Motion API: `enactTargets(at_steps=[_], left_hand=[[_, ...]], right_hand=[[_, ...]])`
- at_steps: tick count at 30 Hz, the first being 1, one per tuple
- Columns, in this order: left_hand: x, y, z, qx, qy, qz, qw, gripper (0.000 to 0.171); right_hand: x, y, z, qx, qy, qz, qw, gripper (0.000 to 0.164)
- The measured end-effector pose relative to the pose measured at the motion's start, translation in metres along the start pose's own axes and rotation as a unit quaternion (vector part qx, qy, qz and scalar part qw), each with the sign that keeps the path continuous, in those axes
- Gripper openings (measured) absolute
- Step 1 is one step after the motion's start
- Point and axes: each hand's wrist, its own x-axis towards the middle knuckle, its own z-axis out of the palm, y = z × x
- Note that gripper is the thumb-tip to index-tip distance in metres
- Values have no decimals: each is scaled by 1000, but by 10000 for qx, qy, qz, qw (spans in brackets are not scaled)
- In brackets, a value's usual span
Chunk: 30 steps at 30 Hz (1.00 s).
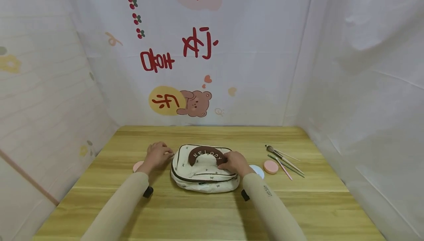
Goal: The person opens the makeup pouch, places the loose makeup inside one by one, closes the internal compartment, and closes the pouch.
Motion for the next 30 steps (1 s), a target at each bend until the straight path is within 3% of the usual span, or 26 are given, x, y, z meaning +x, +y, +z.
enactTargets(at_steps=[18, 30], left_hand=[[-47, 15, -10, -272, 528, -444, 9972, 12], [-79, 41, -16, -511, 732, -864, 9923, 12]], right_hand=[[-1, -2, 3, 65, 216, 24, 9997, 22], [0, 1, 6, 43, 285, 54, 9996, 23]])
